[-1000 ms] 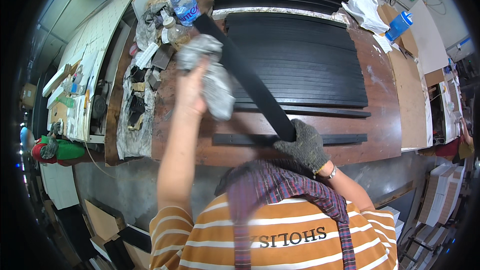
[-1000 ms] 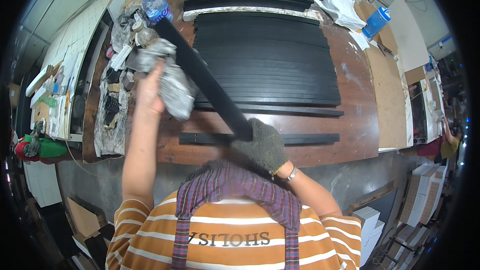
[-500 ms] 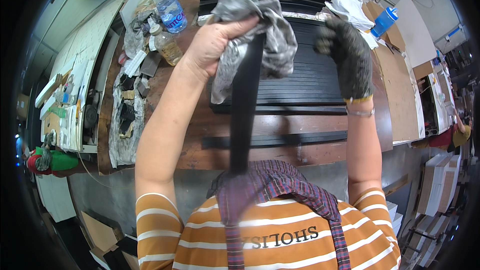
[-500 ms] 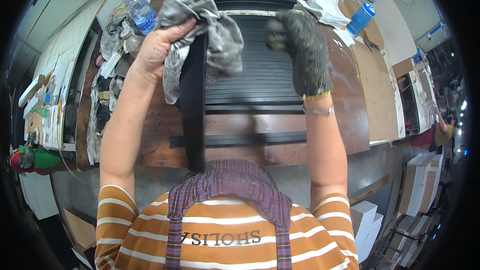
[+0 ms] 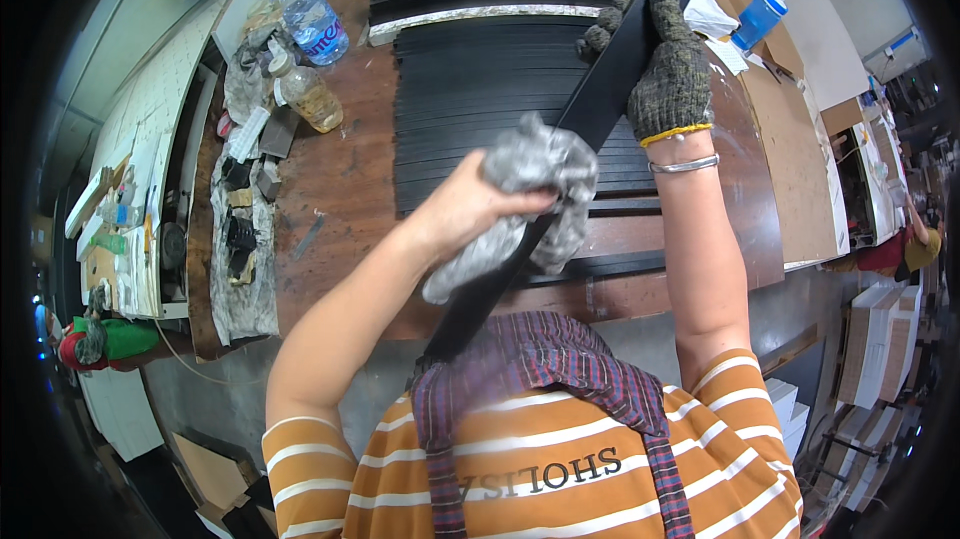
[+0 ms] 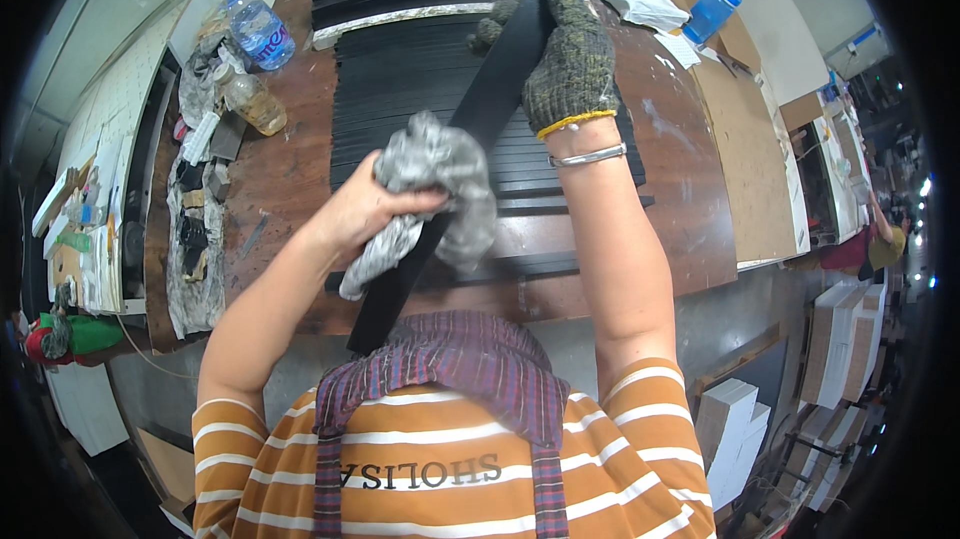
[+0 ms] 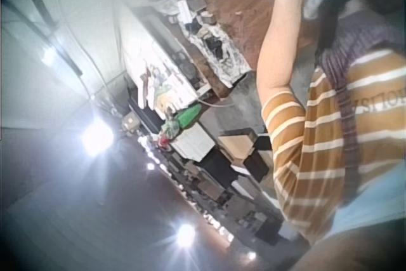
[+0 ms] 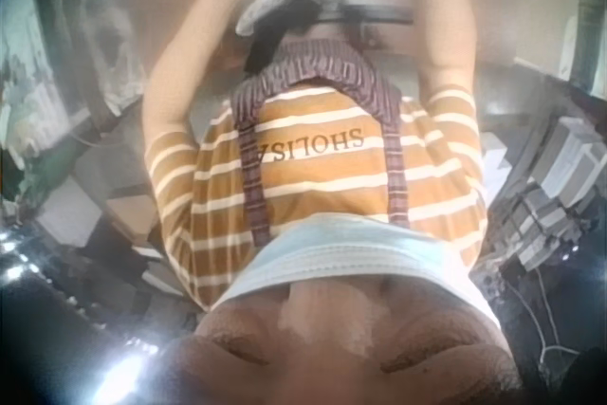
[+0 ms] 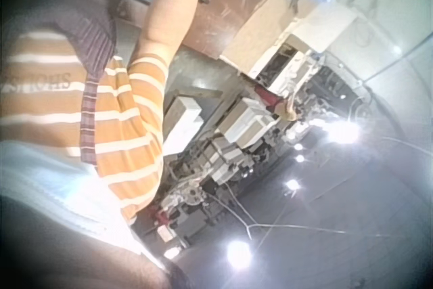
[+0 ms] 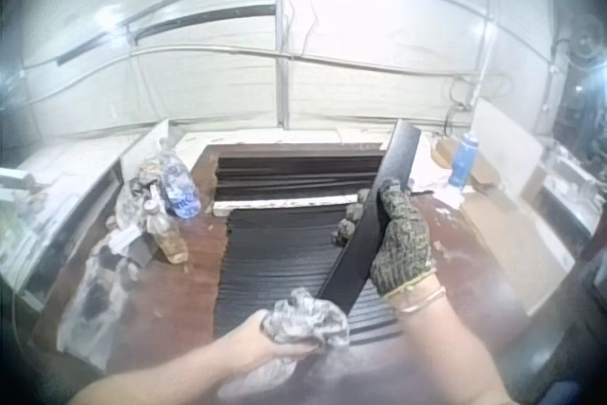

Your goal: The person wipes long black planks with a cloth and a sponge on a wooden workbench. They handle each plank one at a time, wiping both sides and stacking them after cleaning.

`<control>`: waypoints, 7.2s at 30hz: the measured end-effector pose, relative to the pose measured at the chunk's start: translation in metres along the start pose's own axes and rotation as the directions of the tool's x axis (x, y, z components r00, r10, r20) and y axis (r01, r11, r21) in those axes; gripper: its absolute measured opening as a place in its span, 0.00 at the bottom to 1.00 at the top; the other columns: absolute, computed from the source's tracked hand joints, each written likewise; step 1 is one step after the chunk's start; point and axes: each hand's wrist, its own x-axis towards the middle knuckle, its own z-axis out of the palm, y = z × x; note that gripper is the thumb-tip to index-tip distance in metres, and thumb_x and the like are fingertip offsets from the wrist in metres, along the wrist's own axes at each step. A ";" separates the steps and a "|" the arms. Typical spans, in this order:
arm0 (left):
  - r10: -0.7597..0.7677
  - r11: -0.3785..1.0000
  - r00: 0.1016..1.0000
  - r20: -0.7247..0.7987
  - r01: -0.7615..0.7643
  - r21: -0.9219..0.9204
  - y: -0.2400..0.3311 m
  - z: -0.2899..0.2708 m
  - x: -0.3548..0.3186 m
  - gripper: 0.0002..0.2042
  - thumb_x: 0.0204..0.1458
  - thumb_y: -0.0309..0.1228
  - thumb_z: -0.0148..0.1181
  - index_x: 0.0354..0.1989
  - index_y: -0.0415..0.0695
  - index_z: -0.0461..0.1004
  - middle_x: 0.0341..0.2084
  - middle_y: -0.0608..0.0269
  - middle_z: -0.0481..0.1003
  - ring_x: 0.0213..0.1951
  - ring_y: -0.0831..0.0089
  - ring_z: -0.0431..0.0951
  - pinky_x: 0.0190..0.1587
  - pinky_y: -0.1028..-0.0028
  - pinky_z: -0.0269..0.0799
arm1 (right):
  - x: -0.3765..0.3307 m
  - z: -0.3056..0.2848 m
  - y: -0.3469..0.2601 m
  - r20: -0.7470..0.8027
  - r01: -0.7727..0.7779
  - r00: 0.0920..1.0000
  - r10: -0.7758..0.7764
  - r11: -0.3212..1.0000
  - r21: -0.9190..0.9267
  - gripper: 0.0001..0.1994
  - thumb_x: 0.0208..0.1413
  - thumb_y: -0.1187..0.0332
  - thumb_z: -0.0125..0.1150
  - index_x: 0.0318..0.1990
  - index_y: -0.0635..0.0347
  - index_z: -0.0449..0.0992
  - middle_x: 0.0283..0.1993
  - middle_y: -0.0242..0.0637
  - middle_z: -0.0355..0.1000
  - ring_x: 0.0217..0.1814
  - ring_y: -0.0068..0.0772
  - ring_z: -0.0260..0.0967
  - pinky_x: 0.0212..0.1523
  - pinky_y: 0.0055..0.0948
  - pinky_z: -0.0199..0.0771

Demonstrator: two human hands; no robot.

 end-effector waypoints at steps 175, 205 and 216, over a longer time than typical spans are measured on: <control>0.735 -0.127 0.658 0.164 -0.104 0.986 0.003 0.032 -0.024 0.20 0.46 0.24 0.59 0.51 0.40 0.74 0.30 0.60 0.75 0.31 0.62 0.79 0.32 0.65 0.77 | -0.082 0.006 0.010 -0.141 0.039 0.990 -0.026 0.995 0.090 0.10 0.63 0.62 0.59 0.37 0.60 0.75 0.30 0.38 0.72 0.37 0.40 0.74 0.51 0.44 0.75; 0.030 0.764 0.983 0.182 -0.140 0.630 -0.031 -0.013 -0.043 0.36 0.32 0.29 0.80 0.55 0.38 0.72 0.44 0.57 0.81 0.47 0.68 0.80 0.57 0.68 0.72 | -0.094 -0.081 -0.045 0.133 0.145 0.969 -0.207 0.916 0.374 0.20 0.59 0.52 0.63 0.39 0.60 0.67 0.26 0.27 0.54 0.30 0.25 0.53 0.35 0.28 0.55; 0.076 0.989 0.970 -0.231 -0.043 0.144 -0.078 -0.075 -0.129 0.15 0.51 0.25 0.71 0.47 0.36 0.79 0.41 0.65 0.82 0.43 0.79 0.78 0.49 0.74 0.73 | -0.065 -0.113 -0.047 0.091 0.152 0.973 -0.214 0.882 0.445 0.28 0.58 0.49 0.62 0.49 0.69 0.68 0.29 0.29 0.59 0.33 0.26 0.58 0.40 0.31 0.61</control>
